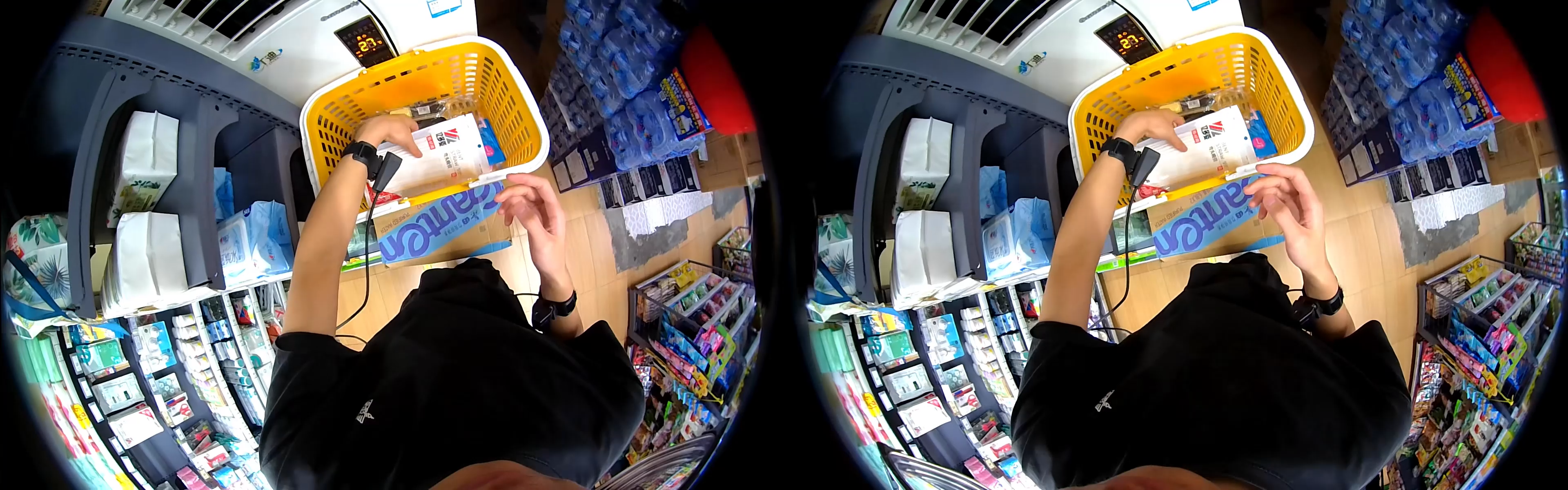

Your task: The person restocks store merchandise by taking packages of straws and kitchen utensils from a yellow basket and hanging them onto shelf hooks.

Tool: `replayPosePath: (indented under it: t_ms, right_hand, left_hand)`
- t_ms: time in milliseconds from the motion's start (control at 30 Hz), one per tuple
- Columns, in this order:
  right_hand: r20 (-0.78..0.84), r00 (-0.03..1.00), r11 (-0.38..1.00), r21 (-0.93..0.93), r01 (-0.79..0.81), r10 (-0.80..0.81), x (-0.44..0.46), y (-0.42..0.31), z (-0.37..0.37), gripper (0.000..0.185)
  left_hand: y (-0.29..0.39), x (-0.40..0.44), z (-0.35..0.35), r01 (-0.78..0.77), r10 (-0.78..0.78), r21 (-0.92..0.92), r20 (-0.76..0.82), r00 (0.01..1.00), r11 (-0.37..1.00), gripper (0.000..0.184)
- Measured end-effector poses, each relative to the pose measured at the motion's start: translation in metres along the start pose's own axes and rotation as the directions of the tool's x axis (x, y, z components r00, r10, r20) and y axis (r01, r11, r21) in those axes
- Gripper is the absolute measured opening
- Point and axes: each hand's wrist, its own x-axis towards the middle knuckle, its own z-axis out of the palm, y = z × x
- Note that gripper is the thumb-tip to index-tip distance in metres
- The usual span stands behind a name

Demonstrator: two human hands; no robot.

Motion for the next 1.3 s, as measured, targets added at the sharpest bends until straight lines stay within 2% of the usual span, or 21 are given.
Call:
replayPosePath:
  t_ms: [67,133,200,267,333,400,433,467,533,567,633,667,700,733,833,867,933,1000,1067,1167,1300]
  right_hand:
    - [0.013,1.0,1.0,-0.001,0.004,-0.004,-0.001,-0.001,0.001,0.034]
    - [0.025,1.0,1.0,0.001,-0.006,0.006,-0.002,-0.001,0.003,0.034]
    - [0.037,0.999,1.0,-0.011,-0.01,0.011,-0.002,-0.001,0.005,0.034]
    - [0.045,0.999,0.999,-0.029,-0.014,0.015,-0.003,-0.002,0.007,0.034]
    - [0.076,0.997,0.999,-0.024,-0.024,0.026,-0.004,-0.004,0.009,0.035]
    - [0.089,0.996,0.999,-0.027,-0.016,0.019,-0.005,-0.005,0.013,0.035]
    - [0.097,0.995,1.0,-0.026,-0.014,0.017,-0.006,-0.006,0.015,0.035]
    - [0.102,0.995,1.0,-0.027,-0.012,0.015,-0.007,-0.007,0.017,0.035]
    - [0.121,0.993,0.998,-0.064,-0.002,0.01,-0.008,-0.009,0.019,0.036]
    - [0.129,0.992,0.998,-0.066,0.001,0.007,-0.007,-0.011,0.023,0.036]
    - [-0.014,0.983,0.953,-0.251,0.172,-0.181,-0.007,-0.016,0.034,0.042]
    - [-0.005,0.983,0.951,-0.253,0.176,-0.183,-0.008,-0.017,0.038,0.042]
    - [-0.066,0.978,0.95,-0.258,0.175,-0.198,-0.009,-0.018,0.041,0.045]
    - [-0.126,0.969,0.949,-0.263,0.176,-0.215,-0.009,-0.019,0.044,0.049]
    - [-0.034,0.982,0.963,-0.206,0.173,-0.183,-0.016,-0.025,0.054,0.055]
    - [0.032,0.988,0.971,-0.178,0.157,-0.154,-0.02,-0.027,0.059,0.055]
    - [0.074,0.989,0.968,-0.209,0.141,-0.129,-0.029,-0.022,0.063,0.058]
    - [0.16,0.986,0.995,-0.088,0.053,-0.038,-0.042,-0.023,0.075,0.059]
    - [0.209,0.976,0.993,-0.085,0.088,-0.069,-0.051,-0.019,0.085,0.061]
    - [0.333,0.939,0.994,-0.098,-0.056,0.086,-0.069,-0.017,0.103,0.061]
    - [0.417,0.889,0.981,-0.124,-0.15,0.188,-0.093,-0.009,0.139,0.055]
  left_hand:
    - [0.004,-0.012,-0.006,-0.022,0.021,-0.019,-0.032,0.999,1.0,0.07]
    - [0.007,-0.024,-0.011,-0.098,0.08,-0.105,-0.163,0.983,0.99,0.064]
    - [0.01,-0.035,-0.017,-0.109,0.08,-0.137,-0.204,0.976,0.985,0.058]
    - [0.012,-0.045,-0.021,-0.222,0.087,-0.275,-0.428,0.9,0.935,0.053]
    - [0.023,-0.062,-0.028,-0.24,0.064,-0.297,-0.497,0.865,0.924,0.049]
    - [0.03,-0.079,-0.031,-0.409,0.027,-0.413,-0.676,0.737,0.814,0.048]
    - [0.04,-0.09,-0.032,-0.473,0.021,-0.368,-0.771,0.636,0.801,0.045]
    - [0.05,-0.103,-0.031,-0.473,0.019,-0.367,-0.774,0.633,0.801,0.045]
    - [0.076,-0.14,-0.027,-0.646,-0.044,-0.412,-0.862,0.506,0.642,0.043]
    - [0.083,-0.152,-0.023,-0.692,-0.029,-0.383,-0.885,0.465,0.612,0.041]
    - [0.097,-0.177,-0.007,-0.726,-0.048,-0.39,-0.895,0.444,0.566,0.041]
    - [0.104,-0.191,0.001,-0.758,-0.062,-0.396,-0.901,0.429,0.519,0.04]
    - [0.112,-0.213,0.007,-0.676,-0.08,-0.453,-0.858,0.507,0.582,0.037]
    - [0.115,-0.22,0.02,-0.745,-0.076,-0.463,-0.868,0.491,0.48,0.035]
    - [0.124,-0.246,0.057,-0.82,-0.13,-0.479,-0.877,0.463,0.313,0.034]
    - [0.126,-0.258,0.068,-0.802,-0.152,-0.517,-0.855,0.495,0.299,0.035]
    - [0.128,-0.27,0.092,-0.839,-0.208,-0.492,-0.868,0.452,0.233,0.037]
    - [0.13,-0.288,0.114,-0.838,-0.244,-0.514,-0.849,0.468,0.181,0.038]
    - [0.131,-0.305,0.137,-0.848,-0.296,-0.506,-0.843,0.449,0.156,0.038]
    - [0.129,-0.333,0.169,-0.855,-0.368,-0.502,-0.826,0.427,0.135,0.038]
    - [0.124,-0.37,0.214,-0.881,-0.493,-0.46,-0.795,0.354,0.109,0.039]
